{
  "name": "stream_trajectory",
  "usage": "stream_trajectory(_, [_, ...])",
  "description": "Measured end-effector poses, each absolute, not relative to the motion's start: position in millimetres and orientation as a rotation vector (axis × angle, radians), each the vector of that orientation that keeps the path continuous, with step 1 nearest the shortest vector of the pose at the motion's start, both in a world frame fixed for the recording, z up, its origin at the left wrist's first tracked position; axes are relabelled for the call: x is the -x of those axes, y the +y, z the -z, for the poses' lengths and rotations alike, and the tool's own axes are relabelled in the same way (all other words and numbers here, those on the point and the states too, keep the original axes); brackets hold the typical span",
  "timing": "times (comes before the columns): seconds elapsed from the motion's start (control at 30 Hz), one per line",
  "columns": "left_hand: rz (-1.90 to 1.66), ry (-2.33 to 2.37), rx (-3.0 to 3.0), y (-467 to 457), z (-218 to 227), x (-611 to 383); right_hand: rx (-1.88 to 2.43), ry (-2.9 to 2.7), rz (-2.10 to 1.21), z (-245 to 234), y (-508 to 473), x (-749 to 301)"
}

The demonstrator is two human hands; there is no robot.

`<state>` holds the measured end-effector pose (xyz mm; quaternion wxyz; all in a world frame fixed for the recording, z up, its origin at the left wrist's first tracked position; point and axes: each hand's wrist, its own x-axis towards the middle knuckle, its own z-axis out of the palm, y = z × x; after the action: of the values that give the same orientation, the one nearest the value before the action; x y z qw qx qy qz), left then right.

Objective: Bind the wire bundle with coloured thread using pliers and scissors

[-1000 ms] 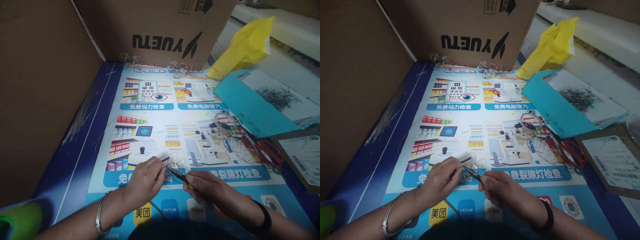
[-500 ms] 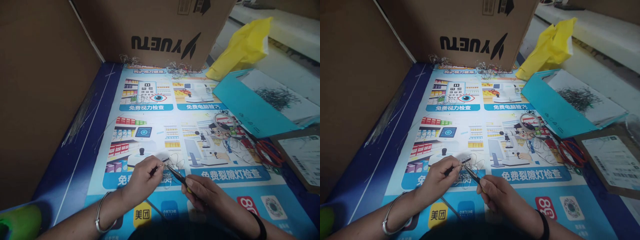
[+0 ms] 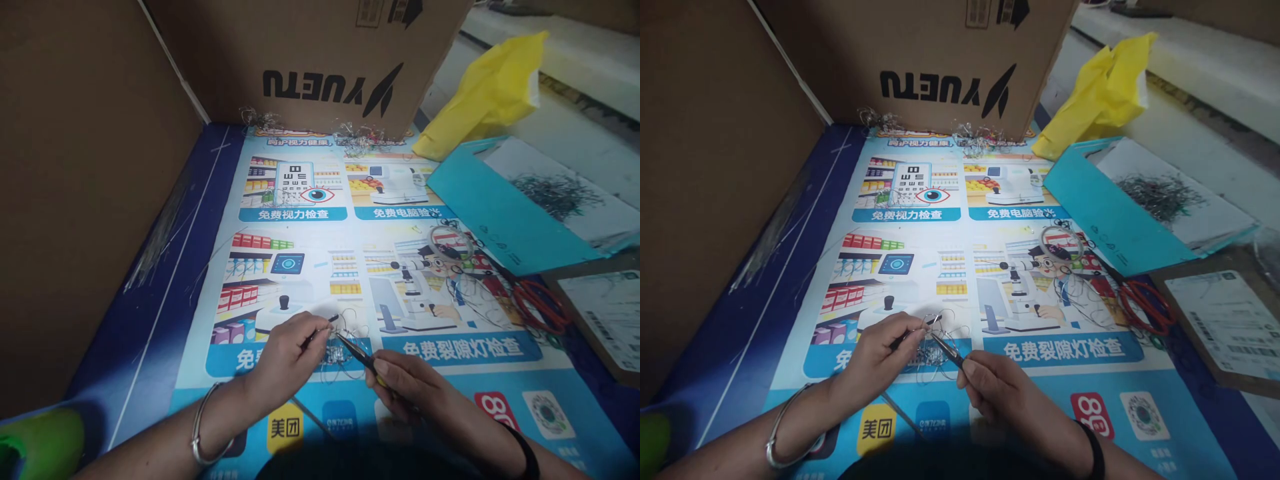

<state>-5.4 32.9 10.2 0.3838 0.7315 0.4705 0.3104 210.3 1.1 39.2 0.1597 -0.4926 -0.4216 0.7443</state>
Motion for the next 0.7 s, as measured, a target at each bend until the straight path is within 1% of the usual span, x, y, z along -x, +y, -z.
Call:
stream_trajectory(0.23, [-0.794, 1.217, -1.865, 31.7, -9.7, 4.5, 1.345, -1.101, -2.212, -38.3, 1.0, -212.3])
stream_trajectory(0.7, [-0.776, 1.206, -1.900, 32.0, -7.8, 5.1, 1.341, -1.138, -2.203, -39.0, 5.1, -211.7])
